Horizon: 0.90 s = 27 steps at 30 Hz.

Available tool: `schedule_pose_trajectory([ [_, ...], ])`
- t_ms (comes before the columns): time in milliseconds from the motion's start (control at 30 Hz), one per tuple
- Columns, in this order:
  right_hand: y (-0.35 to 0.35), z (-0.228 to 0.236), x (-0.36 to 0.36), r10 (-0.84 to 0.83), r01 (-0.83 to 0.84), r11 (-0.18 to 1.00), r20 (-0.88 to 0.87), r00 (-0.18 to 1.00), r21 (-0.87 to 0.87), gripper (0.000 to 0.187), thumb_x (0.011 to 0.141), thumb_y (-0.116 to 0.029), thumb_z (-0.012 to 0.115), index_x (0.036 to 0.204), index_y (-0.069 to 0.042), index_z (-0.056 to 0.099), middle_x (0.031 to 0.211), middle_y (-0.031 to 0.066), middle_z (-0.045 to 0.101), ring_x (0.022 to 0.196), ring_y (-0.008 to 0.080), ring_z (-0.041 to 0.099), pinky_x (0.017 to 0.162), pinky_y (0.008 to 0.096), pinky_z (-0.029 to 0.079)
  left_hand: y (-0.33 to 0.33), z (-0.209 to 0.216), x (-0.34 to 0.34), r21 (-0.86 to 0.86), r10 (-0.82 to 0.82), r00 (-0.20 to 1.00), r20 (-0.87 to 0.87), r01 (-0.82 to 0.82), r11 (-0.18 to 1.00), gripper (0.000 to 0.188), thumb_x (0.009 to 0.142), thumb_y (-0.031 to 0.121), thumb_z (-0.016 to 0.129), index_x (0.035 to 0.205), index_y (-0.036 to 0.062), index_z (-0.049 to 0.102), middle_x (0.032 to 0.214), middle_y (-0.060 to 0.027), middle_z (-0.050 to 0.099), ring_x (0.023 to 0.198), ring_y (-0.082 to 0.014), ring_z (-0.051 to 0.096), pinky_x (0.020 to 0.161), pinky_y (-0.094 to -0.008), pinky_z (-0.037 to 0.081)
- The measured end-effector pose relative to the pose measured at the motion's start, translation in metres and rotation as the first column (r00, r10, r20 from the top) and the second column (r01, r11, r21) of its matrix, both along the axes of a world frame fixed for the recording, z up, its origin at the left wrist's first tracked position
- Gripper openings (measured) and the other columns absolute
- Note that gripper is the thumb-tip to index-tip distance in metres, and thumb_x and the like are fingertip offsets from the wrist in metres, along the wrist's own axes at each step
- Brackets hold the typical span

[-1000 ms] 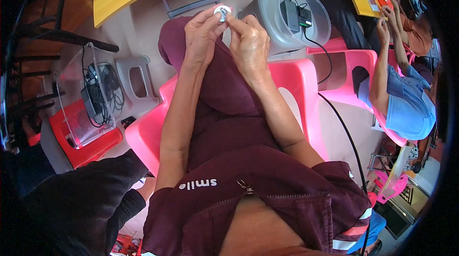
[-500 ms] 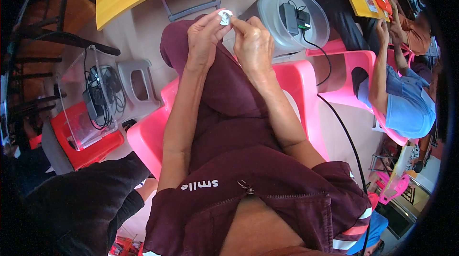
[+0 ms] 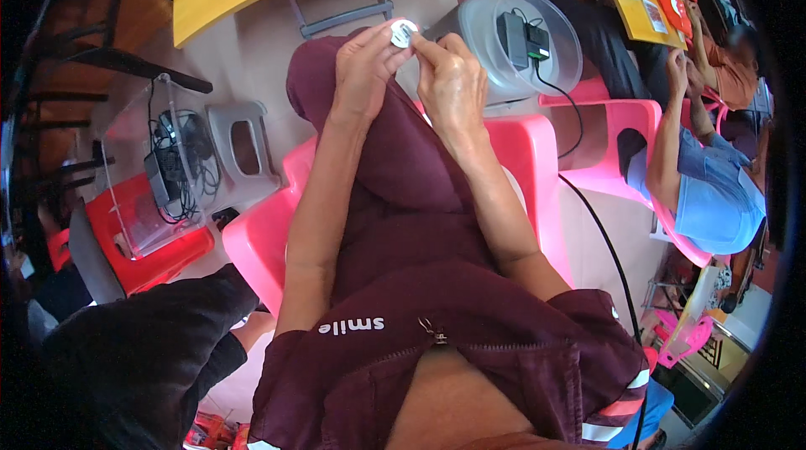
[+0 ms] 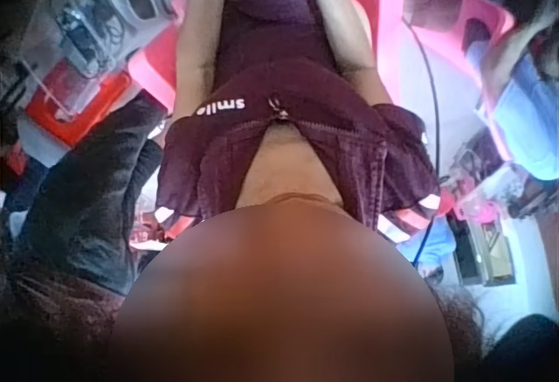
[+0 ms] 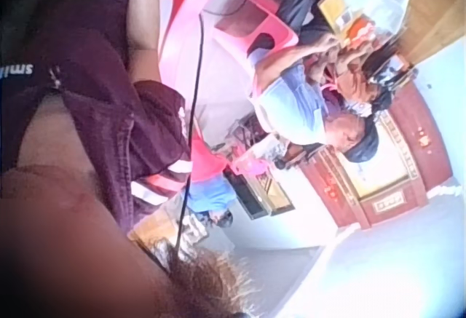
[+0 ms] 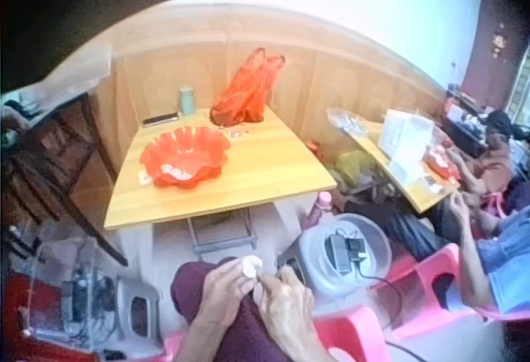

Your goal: The recorder is assembling small circular components, likely battery cells or related hardware, using a small yellow hand tool.

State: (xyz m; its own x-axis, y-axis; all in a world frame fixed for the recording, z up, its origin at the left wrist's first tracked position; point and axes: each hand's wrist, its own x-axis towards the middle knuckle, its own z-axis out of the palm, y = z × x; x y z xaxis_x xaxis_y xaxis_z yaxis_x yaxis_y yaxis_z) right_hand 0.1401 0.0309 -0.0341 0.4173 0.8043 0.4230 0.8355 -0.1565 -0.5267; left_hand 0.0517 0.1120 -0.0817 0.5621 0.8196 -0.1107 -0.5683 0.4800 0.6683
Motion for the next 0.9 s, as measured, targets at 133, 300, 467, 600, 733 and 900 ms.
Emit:
schedule_pose_trajectory([
  [133, 0.001, -0.009, 0.001, 0.001, 0.0, 1.0, 0.073, 0.997, -0.016, 0.017, 0.08, -0.008, 0.057, 0.093, -0.011, 0.067, 0.077, 0.016, 0.057, 0.062, 0.0379, 0.061, 0.055, 0.0478, 0.049, -0.002, -0.007, 0.002, -0.007, 0.019, 1.0, -0.013, -0.019, 1.0, 0.026, 0.091, 0.009, 0.051, 0.111, -0.0062, 0.057, 0.106, -0.0153, 0.063, 0.097, -0.0214, 0.062, 0.085, -0.0338, 0.052],
  [300, 0.004, -0.006, 0.002, -0.012, 0.014, 0.998, 0.039, 0.999, -0.065, 0.019, 0.081, -0.008, 0.056, 0.095, -0.011, 0.068, 0.08, 0.0171, 0.057, 0.069, 0.04, 0.061, 0.06, 0.0483, 0.048, -0.006, -0.005, 0.007, 0.031, 0.075, 0.996, -0.057, -0.074, 0.997, 0.025, 0.091, 0.011, 0.053, 0.111, -0.005, 0.059, 0.102, -0.01, 0.063, 0.093, -0.0162, 0.061, 0.083, -0.0313, 0.052],
  [467, -0.006, 0.009, 0.008, -0.028, 0.022, 0.996, -0.074, 0.997, -0.086, 0.025, 0.078, -0.013, 0.065, 0.103, -0.01, 0.067, 0.082, 0.0156, 0.056, 0.074, 0.037, 0.06, 0.064, 0.0449, 0.047, -0.005, -0.002, 0.003, 0.018, 0.081, 0.996, -0.034, -0.08, 0.997, 0.03, 0.093, 0.009, 0.05, 0.12, -0.0042, 0.053, 0.11, -0.0124, 0.06, 0.1, -0.0195, 0.06, 0.088, -0.035, 0.05],
  [600, -0.002, 0.003, 0.013, 0.062, -0.044, 0.994, -0.181, 0.982, 0.102, 0.035, 0.076, -0.011, 0.07, 0.11, -0.003, 0.064, 0.079, 0.0133, 0.054, 0.072, 0.0268, 0.055, 0.065, 0.0359, 0.046, -0.003, 0.002, -0.003, -0.013, -0.001, 1.0, 0.021, 0.001, 1.0, 0.034, 0.093, 0.011, 0.05, 0.123, -0.0044, 0.048, 0.107, -0.0128, 0.059, 0.1, -0.0222, 0.06, 0.09, -0.0379, 0.05],
  [733, 0.003, -0.002, 0.014, 0.053, 0.027, 0.967, -0.306, 0.95, 0.252, 0.03, 0.08, -0.008, 0.065, 0.11, -0.001, 0.064, 0.077, 0.0123, 0.052, 0.071, 0.0226, 0.054, 0.065, 0.0328, 0.044, 0.013, 0.014, -0.022, 0.009, 0.006, 0.999, 0.054, -0.007, 1.0, 0.036, 0.093, 0.016, 0.049, 0.122, -0.0048, 0.048, 0.105, -0.0143, 0.06, 0.097, -0.0258, 0.061, 0.089, -0.0398, 0.051],
  [900, -0.001, -0.026, -0.006, 0.172, -0.107, 0.966, -0.278, 0.945, 0.233, 0.026, 0.082, -0.008, 0.064, 0.107, -0.002, 0.064, 0.076, 0.012, 0.052, 0.067, 0.0219, 0.054, 0.061, 0.033, 0.045, 0.062, 0.056, -0.059, 0.147, 0.187, 0.982, 0.02, -0.188, 0.971, 0.03, 0.092, 0.018, 0.052, 0.111, -0.0055, 0.056, 0.095, -0.0119, 0.063, 0.084, -0.024, 0.065, 0.078, -0.0365, 0.056],
])
